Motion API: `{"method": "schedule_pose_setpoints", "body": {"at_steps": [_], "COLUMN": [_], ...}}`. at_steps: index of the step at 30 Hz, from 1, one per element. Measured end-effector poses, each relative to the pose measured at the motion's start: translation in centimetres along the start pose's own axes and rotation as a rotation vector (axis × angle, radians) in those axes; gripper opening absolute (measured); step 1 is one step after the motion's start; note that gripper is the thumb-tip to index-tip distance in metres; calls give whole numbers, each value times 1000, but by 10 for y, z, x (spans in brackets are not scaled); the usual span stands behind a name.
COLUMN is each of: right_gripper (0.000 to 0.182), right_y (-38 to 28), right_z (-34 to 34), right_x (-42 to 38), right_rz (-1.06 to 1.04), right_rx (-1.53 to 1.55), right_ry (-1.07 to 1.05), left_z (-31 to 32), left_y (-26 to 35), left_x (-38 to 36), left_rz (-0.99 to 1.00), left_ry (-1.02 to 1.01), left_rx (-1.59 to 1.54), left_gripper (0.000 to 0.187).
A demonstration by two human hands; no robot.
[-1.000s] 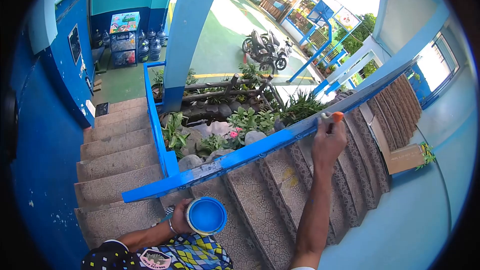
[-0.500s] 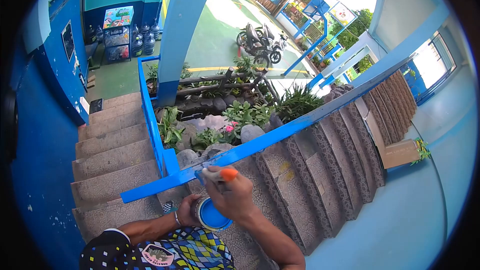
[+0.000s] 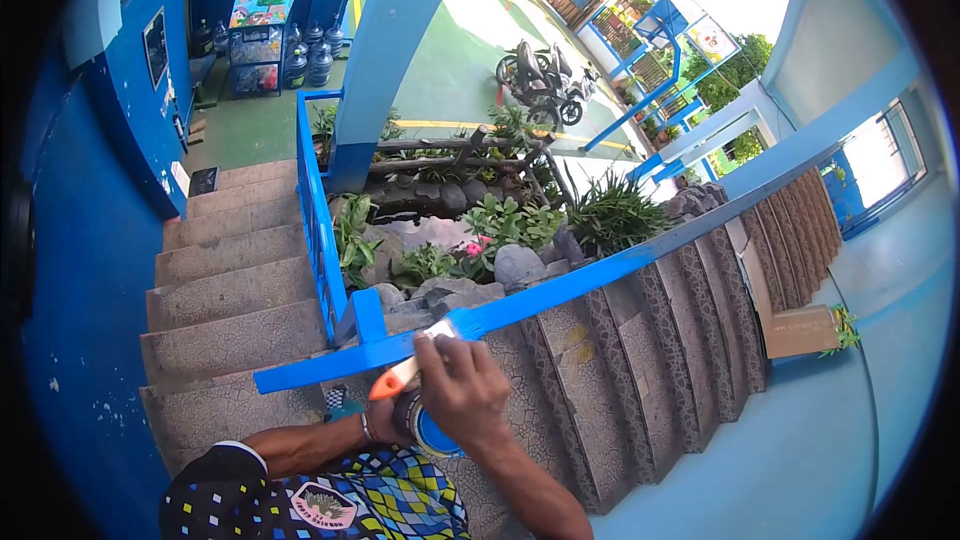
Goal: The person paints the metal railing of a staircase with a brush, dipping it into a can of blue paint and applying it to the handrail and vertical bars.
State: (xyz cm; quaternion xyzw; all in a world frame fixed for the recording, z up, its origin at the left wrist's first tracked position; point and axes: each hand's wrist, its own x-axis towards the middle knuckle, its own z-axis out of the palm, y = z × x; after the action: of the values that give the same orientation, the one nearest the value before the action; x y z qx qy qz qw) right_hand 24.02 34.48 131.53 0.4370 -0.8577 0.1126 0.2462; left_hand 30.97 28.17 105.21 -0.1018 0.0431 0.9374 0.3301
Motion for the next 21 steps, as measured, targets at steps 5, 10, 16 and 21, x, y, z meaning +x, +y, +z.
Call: {"method": "schedule_pose_setpoints", "body": {"at_steps": [5, 10, 16, 21], "right_gripper": [42, 29, 24, 29], "right_y": [-38, -4, 71, 34], "right_z": [7, 10, -20, -17], "right_x": [-2, 6, 10, 17], "right_rz": [14, 506, 637, 174], "right_rx": [351, 627, 282, -102], "right_ry": [-113, 7, 311, 173], "left_z": [-2, -9, -19, -20], "left_y": [0, 3, 7, 6], "left_x": [2, 3, 0, 4], "left_rz": [-6, -171, -169, -167], "left_ry": [-59, -52, -136, -126], "left_rx": [-107, -258, -280, -271], "left_gripper": [59, 58, 55, 58]}}
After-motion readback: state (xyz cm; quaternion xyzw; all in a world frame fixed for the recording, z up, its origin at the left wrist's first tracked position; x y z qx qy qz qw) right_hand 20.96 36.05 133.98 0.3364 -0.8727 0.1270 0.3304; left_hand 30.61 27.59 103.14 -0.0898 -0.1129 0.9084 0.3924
